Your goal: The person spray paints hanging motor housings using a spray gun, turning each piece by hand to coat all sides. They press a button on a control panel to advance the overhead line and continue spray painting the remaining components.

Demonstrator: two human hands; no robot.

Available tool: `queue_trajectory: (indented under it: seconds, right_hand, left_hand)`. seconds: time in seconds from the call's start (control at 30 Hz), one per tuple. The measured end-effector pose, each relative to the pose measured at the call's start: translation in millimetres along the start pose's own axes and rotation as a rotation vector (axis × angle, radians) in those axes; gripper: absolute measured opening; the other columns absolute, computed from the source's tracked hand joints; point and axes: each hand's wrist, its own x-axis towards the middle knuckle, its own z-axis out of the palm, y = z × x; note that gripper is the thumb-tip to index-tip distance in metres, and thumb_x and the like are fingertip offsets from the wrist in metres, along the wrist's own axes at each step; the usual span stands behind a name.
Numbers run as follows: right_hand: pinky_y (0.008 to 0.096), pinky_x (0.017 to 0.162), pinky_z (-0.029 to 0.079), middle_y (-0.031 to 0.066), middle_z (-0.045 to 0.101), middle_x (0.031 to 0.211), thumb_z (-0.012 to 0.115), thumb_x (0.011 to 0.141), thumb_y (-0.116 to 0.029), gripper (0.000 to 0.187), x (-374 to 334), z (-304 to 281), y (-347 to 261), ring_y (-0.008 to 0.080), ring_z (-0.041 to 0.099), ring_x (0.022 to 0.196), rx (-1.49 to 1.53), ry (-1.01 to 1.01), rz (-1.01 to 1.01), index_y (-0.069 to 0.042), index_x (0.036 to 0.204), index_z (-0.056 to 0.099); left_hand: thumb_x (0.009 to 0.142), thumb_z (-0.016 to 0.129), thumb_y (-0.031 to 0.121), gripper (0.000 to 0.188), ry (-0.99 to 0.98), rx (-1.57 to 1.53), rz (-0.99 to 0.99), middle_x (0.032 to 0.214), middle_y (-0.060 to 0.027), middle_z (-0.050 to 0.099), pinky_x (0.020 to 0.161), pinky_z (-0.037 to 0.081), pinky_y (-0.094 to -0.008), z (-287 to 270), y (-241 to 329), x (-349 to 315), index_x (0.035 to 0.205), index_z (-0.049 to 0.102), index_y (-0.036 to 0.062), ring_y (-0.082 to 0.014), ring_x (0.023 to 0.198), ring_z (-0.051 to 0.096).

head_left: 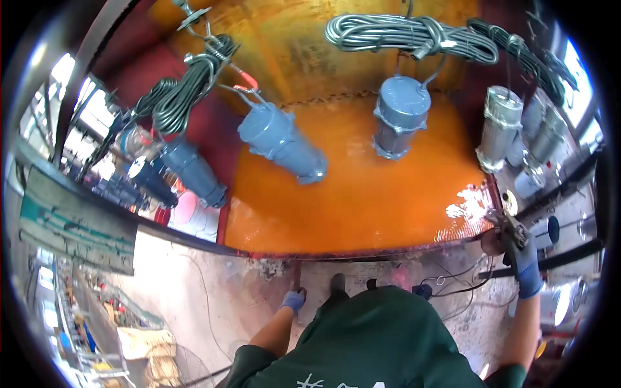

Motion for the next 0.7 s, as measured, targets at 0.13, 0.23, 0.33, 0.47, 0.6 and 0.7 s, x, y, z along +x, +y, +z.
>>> queue_trajectory:
  seconds: [0.13,0.23,0.33,0.47,0.6,0.7]
  right_hand:
    - [0.0251,0.042,0.036,-0.001,0.061,0.072,0.071,0.103,-0.03,0.024,52,5,141,0.0076,0.05,0.046,0.244,0.382,0.042,-0.007,0.109,0.068]
    - [0.0255,0.042,0.034,-0.0011,0.057,0.068,0.071,0.104,-0.029,0.021,71,60,194,0.0075,0.049,0.046,0.451,0.366,0.064,-0.009,0.111,0.066]
    - [0.0251,0.051,0.045,0.0003,0.063,0.075,0.071,0.101,-0.019,0.019,63,107,198,0.0071,0.057,0.059,0.25,0.021,0.037,-0.008,0.117,0.068]
    - [0.0301,0.082,0.057,0.0057,0.074,0.1,0.073,0.092,-0.006,0.031,29,149,204,0.0125,0.067,0.09,0.145,-0.341,-0.189,-0.004,0.123,0.071]
    - [0.0352,0.053,0.053,0.0064,0.071,0.089,0.073,0.094,-0.012,0.019,-10,172,175,0.0165,0.065,0.063,0.104,-0.308,0.281,-0.006,0.111,0.068]
    - [0.0352,0.042,0.047,0.0067,0.066,0.072,0.073,0.095,-0.016,0.014,-25,179,214,0.0197,0.059,0.048,0.111,-0.267,0.411,-0.006,0.104,0.069]
  left_hand:
    - [0.101,0.057,0.039,0.041,0.017,0.004,0.026,0.121,-0.0246,0.073,0.102,0.053,-0.049,15,27,-38,0.122,0.077,0.0102,-0.0442,0.119,0.067]
    - [0.099,0.059,0.035,0.037,0.063,0.077,0.178,0.121,-0.0217,0.074,0.102,0.054,-0.0484,15,36,-80,0.118,0.078,0.0098,-0.0426,0.117,0.068]
    - [0.098,0.061,0.032,0.035,0.02,0.083,0.147,0.121,-0.0197,0.075,0.101,0.054,-0.0471,9,25,-111,0.117,0.078,0.0095,-0.0406,0.117,0.069]
    - [0.097,0.063,0.028,0.032,-0.02,-0.049,0.032,0.117,-0.0207,0.076,0.099,0.055,-0.0455,6,-32,-112,0.115,0.078,0.0076,-0.0372,0.114,0.072]
    - [0.096,0.063,0.029,0.032,0.029,-0.08,-0.011,0.115,-0.0212,0.077,0.098,0.056,-0.0452,1,-106,-108,0.115,0.078,0.0067,-0.0367,0.113,0.072]
    - [0.099,0.058,0.031,0.036,0.095,-0.152,0.002,0.12,-0.0224,0.075,0.098,0.056,-0.0467,-9,-140,-107,0.118,0.076,0.0068,-0.0402,0.114,0.071]
